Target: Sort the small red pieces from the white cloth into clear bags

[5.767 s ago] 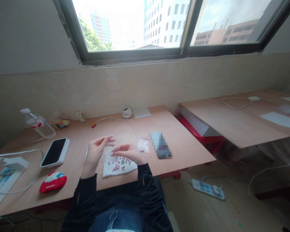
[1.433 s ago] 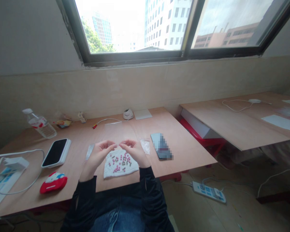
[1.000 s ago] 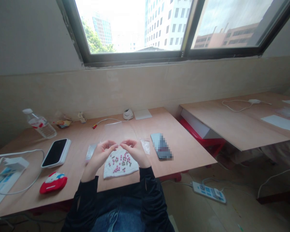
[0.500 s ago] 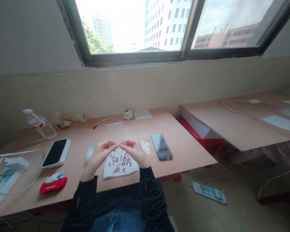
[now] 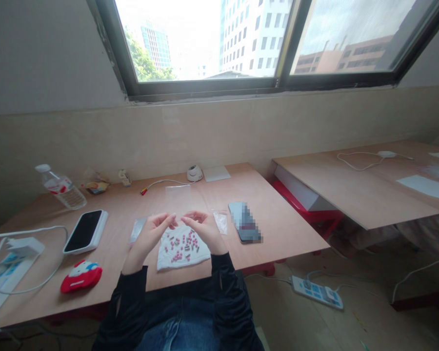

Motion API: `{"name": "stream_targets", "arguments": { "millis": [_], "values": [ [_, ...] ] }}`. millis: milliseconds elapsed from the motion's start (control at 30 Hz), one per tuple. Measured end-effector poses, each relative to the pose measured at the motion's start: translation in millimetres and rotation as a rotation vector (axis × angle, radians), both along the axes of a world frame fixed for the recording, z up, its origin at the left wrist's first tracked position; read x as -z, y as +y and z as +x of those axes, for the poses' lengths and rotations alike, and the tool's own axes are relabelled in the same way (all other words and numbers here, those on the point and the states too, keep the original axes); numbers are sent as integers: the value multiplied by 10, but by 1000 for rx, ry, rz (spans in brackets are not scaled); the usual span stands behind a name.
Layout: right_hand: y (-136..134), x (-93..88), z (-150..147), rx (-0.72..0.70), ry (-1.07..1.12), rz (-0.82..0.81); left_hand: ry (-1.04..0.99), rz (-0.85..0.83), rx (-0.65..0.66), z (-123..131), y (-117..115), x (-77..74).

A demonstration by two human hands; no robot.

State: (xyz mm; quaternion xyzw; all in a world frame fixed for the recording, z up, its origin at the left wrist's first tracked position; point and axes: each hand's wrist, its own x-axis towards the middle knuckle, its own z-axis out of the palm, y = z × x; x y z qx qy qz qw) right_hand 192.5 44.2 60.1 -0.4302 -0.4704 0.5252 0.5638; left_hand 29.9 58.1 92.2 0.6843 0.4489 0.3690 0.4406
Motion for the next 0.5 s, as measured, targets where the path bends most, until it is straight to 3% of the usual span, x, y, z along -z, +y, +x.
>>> {"name": "stream_targets", "arguments": {
  "millis": [133,267,500],
  "values": [
    [-32,-54,10,-47,36,14,-15,-17,51,-5,-18,-20],
    [-66,-95,3,-194,31,58,-52,-76,120,-15,-15,18],
    [-53,-23,-28,-343,63,105,-36,-86,241,-20,-16,70]
  ]
}}
